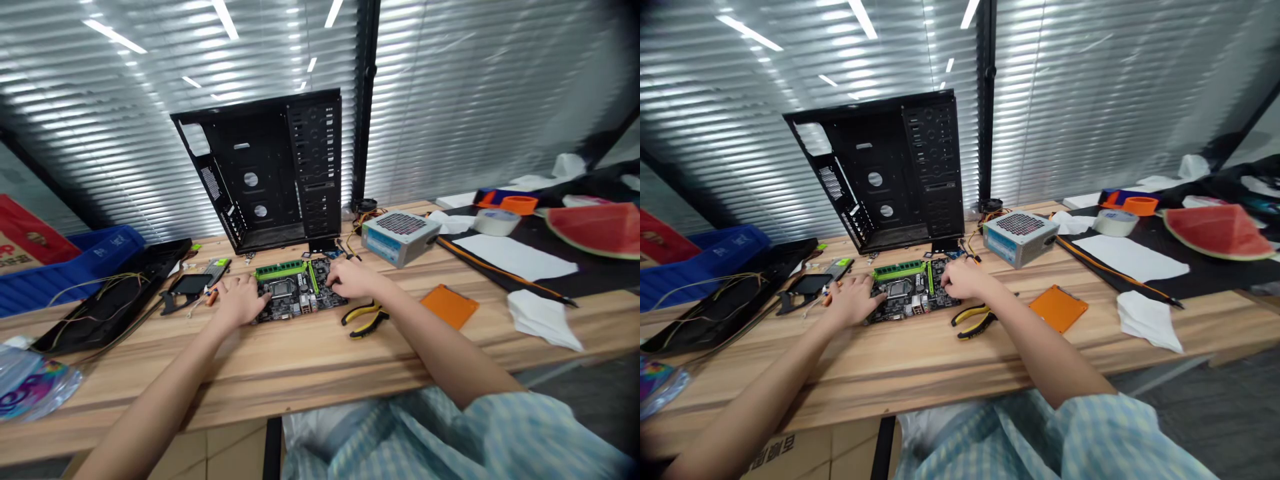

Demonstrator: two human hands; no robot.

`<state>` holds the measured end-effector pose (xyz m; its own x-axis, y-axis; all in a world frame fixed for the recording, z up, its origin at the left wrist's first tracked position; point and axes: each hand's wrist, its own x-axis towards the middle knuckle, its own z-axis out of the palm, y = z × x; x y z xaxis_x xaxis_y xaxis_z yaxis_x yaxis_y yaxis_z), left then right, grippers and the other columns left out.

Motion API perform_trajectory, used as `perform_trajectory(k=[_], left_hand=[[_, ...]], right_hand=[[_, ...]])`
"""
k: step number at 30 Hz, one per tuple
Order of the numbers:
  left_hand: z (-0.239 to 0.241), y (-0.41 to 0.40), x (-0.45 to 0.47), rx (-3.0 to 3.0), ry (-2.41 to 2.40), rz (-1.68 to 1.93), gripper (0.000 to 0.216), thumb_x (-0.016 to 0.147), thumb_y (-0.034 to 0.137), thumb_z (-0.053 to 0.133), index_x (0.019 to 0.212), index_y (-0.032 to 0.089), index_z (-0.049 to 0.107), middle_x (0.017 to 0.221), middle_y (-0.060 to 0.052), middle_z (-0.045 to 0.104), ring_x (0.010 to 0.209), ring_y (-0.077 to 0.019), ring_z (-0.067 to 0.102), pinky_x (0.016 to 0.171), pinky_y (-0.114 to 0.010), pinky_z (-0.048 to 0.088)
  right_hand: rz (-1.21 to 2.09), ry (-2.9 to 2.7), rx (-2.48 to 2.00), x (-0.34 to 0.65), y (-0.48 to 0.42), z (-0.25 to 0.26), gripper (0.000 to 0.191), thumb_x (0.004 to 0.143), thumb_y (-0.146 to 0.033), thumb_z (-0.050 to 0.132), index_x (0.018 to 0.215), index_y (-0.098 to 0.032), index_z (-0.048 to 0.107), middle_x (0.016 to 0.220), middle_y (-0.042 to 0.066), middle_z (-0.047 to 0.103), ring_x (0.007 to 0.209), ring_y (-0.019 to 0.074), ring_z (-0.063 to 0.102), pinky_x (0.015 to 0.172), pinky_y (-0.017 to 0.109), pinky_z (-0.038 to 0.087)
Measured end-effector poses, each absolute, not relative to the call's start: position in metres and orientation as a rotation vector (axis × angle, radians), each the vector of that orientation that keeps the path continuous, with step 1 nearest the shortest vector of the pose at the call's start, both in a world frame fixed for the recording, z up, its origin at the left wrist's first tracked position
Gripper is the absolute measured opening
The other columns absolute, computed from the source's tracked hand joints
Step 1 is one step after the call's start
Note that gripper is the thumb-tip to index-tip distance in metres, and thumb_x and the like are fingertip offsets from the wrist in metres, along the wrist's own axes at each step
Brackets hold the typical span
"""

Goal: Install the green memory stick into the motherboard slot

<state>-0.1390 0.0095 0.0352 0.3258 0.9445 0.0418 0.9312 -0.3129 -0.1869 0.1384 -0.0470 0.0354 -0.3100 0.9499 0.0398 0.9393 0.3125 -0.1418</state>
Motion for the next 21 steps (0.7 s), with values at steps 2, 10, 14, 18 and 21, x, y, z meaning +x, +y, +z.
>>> perform_trajectory(k=[2,10,14,18,21], left_hand=[[0.036,0.01,-0.139,-2.417,-1.734,0.115,0.055,0.091,0.054,0.037,0.122,0.014,0.059,0.136,-0.019,0.056,0.124,-0.0406,0.049,0.102,-0.066,0.028],[0.038,0.01,-0.139,-2.426,-1.728,0.133,0.055,0.09,0.053,0.038,0.123,0.013,0.057,0.137,-0.02,0.055,0.124,-0.04,0.049,0.103,-0.065,0.028],[0.037,0.011,-0.14,-2.446,-1.707,0.125,0.055,0.091,0.053,0.037,0.124,0.014,0.057,0.138,-0.021,0.054,0.124,-0.0398,0.049,0.103,-0.065,0.028],[0.035,0.014,-0.143,-2.471,-1.693,0.104,0.056,0.091,0.054,0.038,0.125,0.013,0.057,0.137,-0.022,0.055,0.123,-0.0402,0.05,0.102,-0.065,0.029],[0.034,0.015,-0.144,-2.477,-1.696,0.104,0.057,0.091,0.054,0.038,0.127,0.013,0.056,0.138,-0.022,0.054,0.124,-0.0408,0.05,0.102,-0.065,0.029]], right_hand=[[0.136,-2.456,-1.777,0.137,-0.048,0.037,0.032,0.08,-0.017,0.054,0.098,-0.026,0.079,0.109,0.004,0.073,0.106,0.0234,0.062,0.087,0.03,0.041],[0.087,-2.526,-1.81,0.132,-0.05,0.042,0.031,0.079,-0.017,0.053,0.093,-0.025,0.08,0.102,0.007,0.074,0.104,0.0248,0.062,0.086,0.031,0.04],[0.091,-2.49,-1.787,0.134,-0.048,0.037,0.032,0.079,-0.016,0.053,0.091,-0.026,0.08,0.103,0.006,0.073,0.102,0.0238,0.062,0.088,0.031,0.04],[0.104,-2.387,-1.766,0.139,-0.045,0.033,0.036,0.082,-0.013,0.05,0.102,-0.025,0.077,0.114,0.005,0.07,0.109,0.0228,0.06,0.09,0.031,0.039],[0.101,-2.36,-1.783,0.142,-0.044,0.031,0.037,0.083,-0.011,0.049,0.106,-0.024,0.076,0.116,0.006,0.068,0.113,0.0227,0.057,0.091,0.031,0.038]])
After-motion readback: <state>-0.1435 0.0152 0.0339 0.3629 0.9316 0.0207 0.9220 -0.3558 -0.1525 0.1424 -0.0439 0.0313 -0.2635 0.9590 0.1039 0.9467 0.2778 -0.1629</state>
